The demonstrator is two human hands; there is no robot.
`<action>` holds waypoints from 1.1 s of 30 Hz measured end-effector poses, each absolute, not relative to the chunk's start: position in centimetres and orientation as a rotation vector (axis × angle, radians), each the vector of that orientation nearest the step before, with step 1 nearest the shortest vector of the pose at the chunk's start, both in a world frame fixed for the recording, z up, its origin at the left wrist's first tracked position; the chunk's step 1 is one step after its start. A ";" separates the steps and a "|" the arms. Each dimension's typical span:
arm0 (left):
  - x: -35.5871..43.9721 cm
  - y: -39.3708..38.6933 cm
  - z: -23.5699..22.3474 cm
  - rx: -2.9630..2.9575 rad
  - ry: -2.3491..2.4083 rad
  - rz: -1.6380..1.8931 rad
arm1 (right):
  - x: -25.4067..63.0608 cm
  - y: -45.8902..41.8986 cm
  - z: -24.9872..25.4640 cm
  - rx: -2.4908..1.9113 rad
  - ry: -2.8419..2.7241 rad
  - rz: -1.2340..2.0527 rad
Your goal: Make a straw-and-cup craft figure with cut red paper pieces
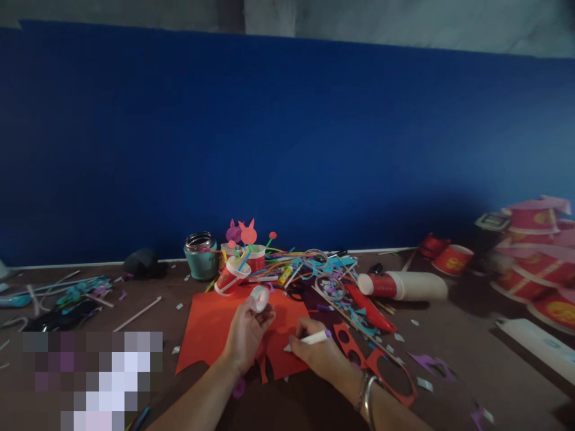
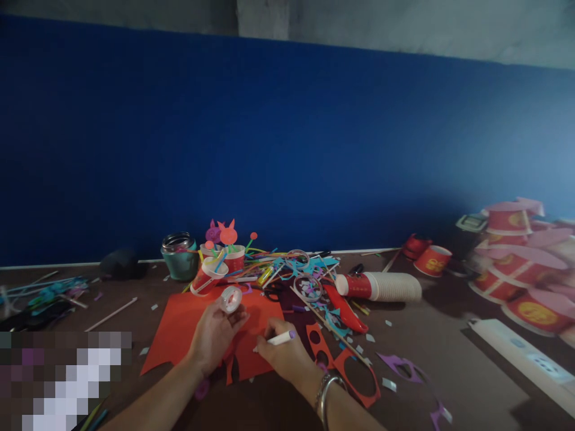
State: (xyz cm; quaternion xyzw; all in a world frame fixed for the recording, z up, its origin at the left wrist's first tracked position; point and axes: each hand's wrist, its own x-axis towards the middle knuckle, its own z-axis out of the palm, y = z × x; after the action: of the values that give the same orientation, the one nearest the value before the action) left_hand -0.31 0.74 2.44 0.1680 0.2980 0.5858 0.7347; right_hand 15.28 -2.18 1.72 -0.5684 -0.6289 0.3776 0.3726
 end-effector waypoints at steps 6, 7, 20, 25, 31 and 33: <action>-0.3 0.6 2.7 0.361 0.673 1.286 | 15.3 -2.1 1.7 -1.489 -1.602 1.004; -0.3 0.6 2.7 0.360 0.670 1.287 | 15.3 -2.1 1.7 -1.494 -1.595 1.021; -0.3 0.6 2.4 0.362 0.635 1.294 | 14.9 -2.6 2.4 -1.506 -1.620 1.066; -0.3 0.8 2.2 0.351 0.646 1.282 | 14.8 -2.8 2.6 -1.446 -1.633 1.081; -0.3 0.7 2.4 0.354 0.644 1.280 | 14.8 -2.7 2.8 -1.379 -1.562 1.120; -0.4 0.6 2.6 0.359 0.657 1.278 | 15.1 -2.4 2.8 -1.371 -1.478 1.092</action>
State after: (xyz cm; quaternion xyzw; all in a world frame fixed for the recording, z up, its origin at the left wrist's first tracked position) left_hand -0.35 0.56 2.56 0.1634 0.2994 0.5823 0.7380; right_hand 15.11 -2.43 2.77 -0.5451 -0.5873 0.4341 0.4117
